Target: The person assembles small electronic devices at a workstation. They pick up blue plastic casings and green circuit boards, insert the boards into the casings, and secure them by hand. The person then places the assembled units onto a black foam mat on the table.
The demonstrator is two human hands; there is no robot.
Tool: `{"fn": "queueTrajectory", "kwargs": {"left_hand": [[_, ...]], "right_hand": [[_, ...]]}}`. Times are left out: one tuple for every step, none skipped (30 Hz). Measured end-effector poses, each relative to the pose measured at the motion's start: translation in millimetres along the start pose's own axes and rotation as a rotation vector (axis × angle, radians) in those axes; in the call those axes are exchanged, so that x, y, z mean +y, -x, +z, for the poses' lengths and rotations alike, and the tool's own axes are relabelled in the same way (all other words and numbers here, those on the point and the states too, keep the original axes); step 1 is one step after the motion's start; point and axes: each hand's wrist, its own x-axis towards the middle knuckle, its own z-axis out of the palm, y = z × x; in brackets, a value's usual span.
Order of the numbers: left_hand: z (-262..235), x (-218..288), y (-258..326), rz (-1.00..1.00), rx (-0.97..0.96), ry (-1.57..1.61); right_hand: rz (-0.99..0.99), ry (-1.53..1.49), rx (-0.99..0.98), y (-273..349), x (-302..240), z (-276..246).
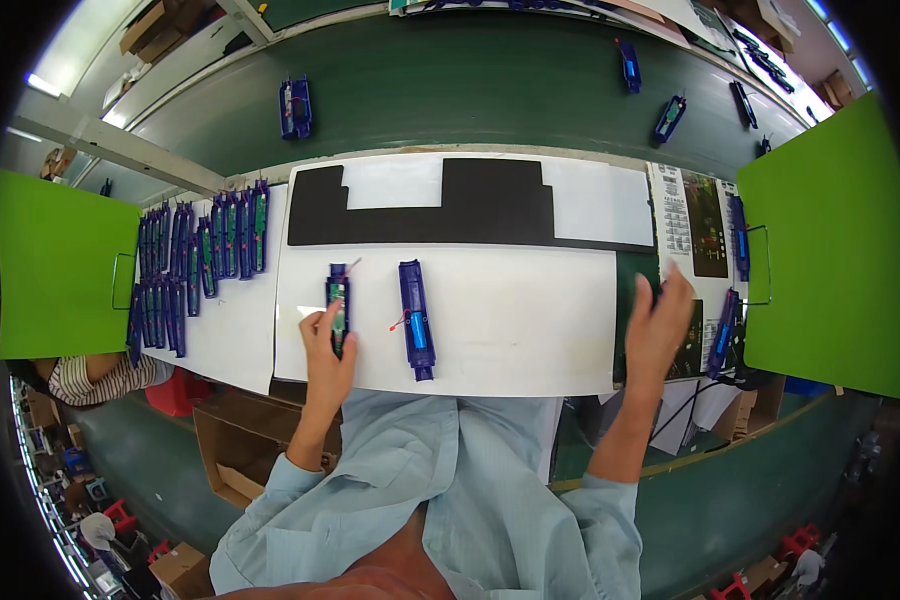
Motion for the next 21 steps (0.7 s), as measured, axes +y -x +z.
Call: {"fn": "queueTrajectory", "kwargs": {"left_hand": [[4,16,-1,0.004,-0.031,0.046],[10,17,3,0.01,-0.065,0.086],[11,26,3,0.033,-0.098,0.095],[9,38,2,0.057,-0.131,0.107],[0,48,-3,0.134,-0.183,-0.012],[-10,73,-15,0.179,-0.146,-0.147],[-17,92,-33,0.282,-0.147,-0.144],[-16,105,-54,0.382,-0.152,-0.141],[-1,114,-78,0.483,-0.277,-0.081],[18,126,-101,0.581,-0.399,-0.025],[45,135,-117,0.664,-0.353,-0.033],[79,136,-132,0.749,-0.3,-0.045],[114,125,-148,0.734,-0.298,-0.115],[140,117,-160,0.723,-0.309,-0.178],[149,120,-169,0.734,-0.306,-0.21],[156,121,-172,0.733,-0.303,-0.244],[159,119,-172,0.722,-0.307,-0.277],[164,119,-172,0.742,-0.309,-0.251],[165,119,-172,0.746,-0.305,-0.242],[164,120,-173,0.744,-0.29,-0.236],[165,123,-172,0.738,-0.31,-0.245]], "right_hand": [[-0.051,-0.075,-0.087,-14,-15,7],[-0.105,-0.163,-0.175,-29,-35,21],[-0.179,-0.264,-0.205,-42,-50,38],[-0.255,-0.362,-0.233,-54,-60,58],[-0.286,-0.34,-0.253,-63,-60,80],[-0.322,-0.313,-0.272,-71,-57,100],[-0.34,-0.246,-0.297,-77,-55,112],[-0.355,-0.177,-0.326,-79,-50,120],[-0.367,-0.112,-0.361,-79,-46,124],[-0.361,-0.115,-0.38,-77,-44,125],[-0.367,-0.128,-0.399,-78,-47,127],[-0.379,-0.143,-0.413,-81,-52,130],[-0.417,-0.179,-0.408,-85,-59,135],[-0.441,-0.209,-0.405,-86,-61,137],[-0.447,-0.227,-0.393,-86,-55,134],[-0.371,-0.301,-0.417,-88,-49,136],[-0.291,-0.376,-0.451,-88,-42,141],[-0.214,-0.451,-0.486,-90,-36,146],[-0.253,-0.501,-0.423,-92,-25,155],[-0.217,-0.471,-0.431,-92,-24,157],[-0.17,-0.479,-0.42,-91,-24,159]]}}
